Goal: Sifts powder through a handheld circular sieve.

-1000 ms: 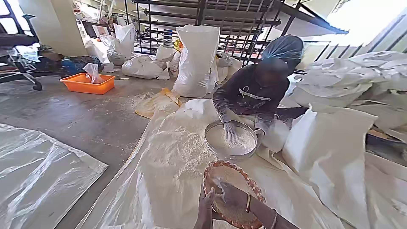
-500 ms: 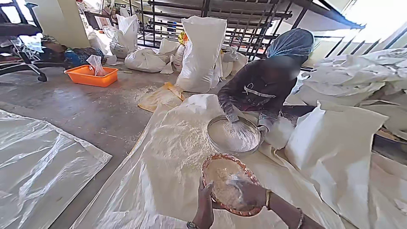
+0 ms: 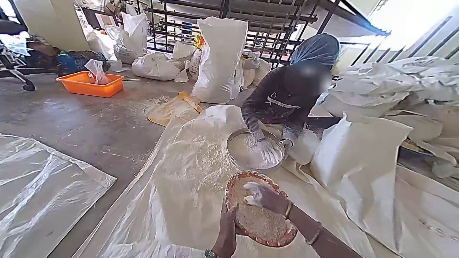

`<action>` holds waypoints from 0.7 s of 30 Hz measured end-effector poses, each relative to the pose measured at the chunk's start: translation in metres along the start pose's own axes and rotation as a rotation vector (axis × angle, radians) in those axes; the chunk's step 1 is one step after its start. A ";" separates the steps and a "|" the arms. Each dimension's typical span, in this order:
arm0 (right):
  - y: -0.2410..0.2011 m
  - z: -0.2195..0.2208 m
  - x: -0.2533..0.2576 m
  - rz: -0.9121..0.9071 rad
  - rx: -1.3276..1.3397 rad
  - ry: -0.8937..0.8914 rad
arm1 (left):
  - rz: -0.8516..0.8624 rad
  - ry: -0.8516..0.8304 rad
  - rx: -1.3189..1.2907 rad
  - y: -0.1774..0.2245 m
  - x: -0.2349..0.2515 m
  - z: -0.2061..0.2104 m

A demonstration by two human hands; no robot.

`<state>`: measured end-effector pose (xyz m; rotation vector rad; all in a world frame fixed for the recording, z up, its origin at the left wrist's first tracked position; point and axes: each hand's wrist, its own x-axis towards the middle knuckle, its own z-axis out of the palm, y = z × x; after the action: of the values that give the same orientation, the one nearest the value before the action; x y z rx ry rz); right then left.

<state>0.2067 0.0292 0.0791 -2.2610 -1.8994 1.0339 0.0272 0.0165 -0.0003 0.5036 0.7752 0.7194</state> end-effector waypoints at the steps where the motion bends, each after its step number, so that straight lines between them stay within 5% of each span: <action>1: 0.000 0.007 0.005 -0.024 0.037 -0.032 | 0.000 -0.014 0.014 -0.002 0.000 0.000; 5: -0.025 0.032 0.007 -0.182 -0.038 -0.174 | 0.010 -0.013 0.022 -0.004 -0.003 -0.005; 10: -0.026 0.033 -0.014 -0.118 -0.338 -0.375 | -0.013 0.002 -0.017 -0.002 -0.005 -0.002; 15: -0.001 -0.002 -0.027 -0.148 -0.320 -0.182 | 0.007 0.052 -0.058 0.002 0.002 0.000; 21: -0.018 0.010 -0.026 0.016 -0.322 -0.362 | 0.022 0.108 -0.073 0.003 0.004 -0.006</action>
<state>0.1854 0.0070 0.0909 -2.3832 -2.3438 1.3002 0.0230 0.0222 -0.0041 0.4103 0.8415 0.7977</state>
